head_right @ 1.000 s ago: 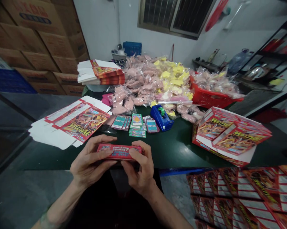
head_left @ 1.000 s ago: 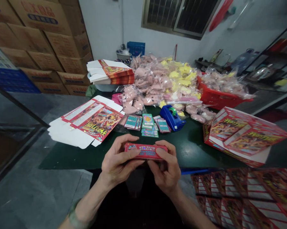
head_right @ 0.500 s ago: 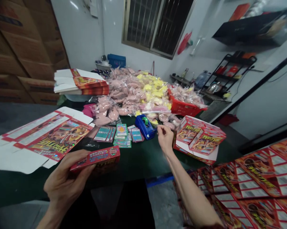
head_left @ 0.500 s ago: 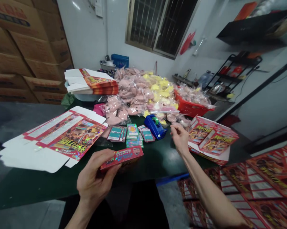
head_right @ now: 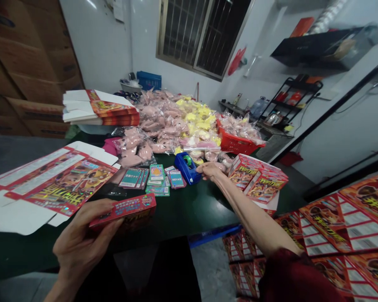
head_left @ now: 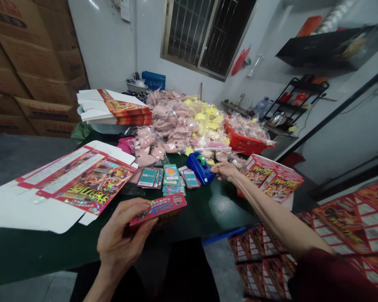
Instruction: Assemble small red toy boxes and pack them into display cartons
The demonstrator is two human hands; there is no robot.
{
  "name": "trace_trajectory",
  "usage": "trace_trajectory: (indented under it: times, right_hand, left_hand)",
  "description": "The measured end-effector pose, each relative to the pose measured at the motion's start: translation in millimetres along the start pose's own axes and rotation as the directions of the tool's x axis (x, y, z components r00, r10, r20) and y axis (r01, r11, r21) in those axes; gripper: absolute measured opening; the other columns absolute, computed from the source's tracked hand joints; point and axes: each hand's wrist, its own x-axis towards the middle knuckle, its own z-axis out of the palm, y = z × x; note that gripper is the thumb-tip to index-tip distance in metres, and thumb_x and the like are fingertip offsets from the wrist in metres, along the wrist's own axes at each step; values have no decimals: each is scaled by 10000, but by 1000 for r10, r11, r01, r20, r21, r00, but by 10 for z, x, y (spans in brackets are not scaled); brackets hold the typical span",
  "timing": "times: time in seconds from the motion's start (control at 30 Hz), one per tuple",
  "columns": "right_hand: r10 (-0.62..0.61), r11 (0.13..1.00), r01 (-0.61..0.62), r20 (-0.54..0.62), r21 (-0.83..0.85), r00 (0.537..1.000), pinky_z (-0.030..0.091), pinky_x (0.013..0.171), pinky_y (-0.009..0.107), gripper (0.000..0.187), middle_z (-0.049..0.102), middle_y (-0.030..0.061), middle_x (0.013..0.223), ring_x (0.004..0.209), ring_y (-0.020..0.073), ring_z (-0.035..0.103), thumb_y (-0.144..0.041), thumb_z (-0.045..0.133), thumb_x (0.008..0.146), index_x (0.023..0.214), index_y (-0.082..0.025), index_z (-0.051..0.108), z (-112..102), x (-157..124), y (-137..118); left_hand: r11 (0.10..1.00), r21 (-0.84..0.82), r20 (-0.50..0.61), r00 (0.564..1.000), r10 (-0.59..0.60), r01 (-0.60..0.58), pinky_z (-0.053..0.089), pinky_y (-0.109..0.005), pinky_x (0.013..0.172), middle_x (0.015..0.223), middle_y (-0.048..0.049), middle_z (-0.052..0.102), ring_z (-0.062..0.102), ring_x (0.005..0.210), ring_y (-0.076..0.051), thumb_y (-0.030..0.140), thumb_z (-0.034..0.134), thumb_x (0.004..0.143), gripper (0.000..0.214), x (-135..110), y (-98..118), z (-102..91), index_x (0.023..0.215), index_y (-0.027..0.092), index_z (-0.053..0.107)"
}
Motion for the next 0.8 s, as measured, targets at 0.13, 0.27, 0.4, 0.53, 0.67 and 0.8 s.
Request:
trace_trajectory:
  times: [0.13, 0.27, 0.4, 0.53, 0.67, 0.8]
  right_hand:
    - [47, 983, -45, -9, 179, 999, 531, 690, 313, 245, 604, 50, 999, 815, 142, 606, -309, 531, 894, 1064, -135, 565, 72, -122, 63]
    - [-17, 929, 56, -109, 365, 994, 515, 598, 240, 149, 596, -1, 816, 700, 96, 578, -269, 593, 840, 801, -126, 578, 121, -316, 228]
    - [-11, 891, 92, -182, 444, 983, 519, 622, 237, 171, 588, -12, 792, 698, 88, 567, -269, 615, 811, 723, -135, 558, 204, -477, 486]
    - [50, 916, 18, -161, 400, 986, 527, 679, 302, 201, 606, 39, 956, 796, 133, 601, -291, 548, 883, 994, -126, 578, 297, -511, 682]
    - [98, 958, -51, -153, 283, 983, 528, 733, 343, 274, 595, 62, 1057, 871, 161, 604, -315, 541, 886, 1098, -142, 556, 349, -416, 732]
    - [46, 987, -10, -215, 162, 975, 519, 738, 342, 269, 597, 55, 1065, 879, 165, 600, -323, 550, 878, 1076, -142, 571, 322, -384, 699]
  left_hand:
    - [1000, -23, -14, 1000, 10, -11, 536, -264, 684, 936, -23, 633, 613, 836, -162, 98, 692, 696, 365, -2, -13, 5, 1024, 224, 594]
    - [999, -35, -24, 1000, -6, 6, 539, -293, 685, 945, -30, 640, 609, 837, -174, 101, 699, 687, 355, 0, -25, 4, 1007, 222, 604]
    - [999, -45, -24, 1000, 7, -8, 536, -282, 672, 934, -28, 645, 612, 820, -165, 76, 695, 684, 354, 20, -9, 2, 997, 219, 612]
    - [998, -57, -47, 999, -3, 1, 533, -279, 674, 918, -24, 644, 614, 828, -168, 67, 697, 678, 355, 28, 0, 17, 991, 218, 619]
    - [998, -65, -49, 999, -19, 16, 531, -279, 684, 909, -24, 645, 614, 829, -168, 53, 706, 663, 352, 22, -8, 26, 969, 207, 624]
    - [998, -54, -48, 998, -42, 40, 531, -279, 669, 899, -16, 648, 621, 826, -170, 83, 704, 676, 322, 35, 10, 29, 957, 220, 626]
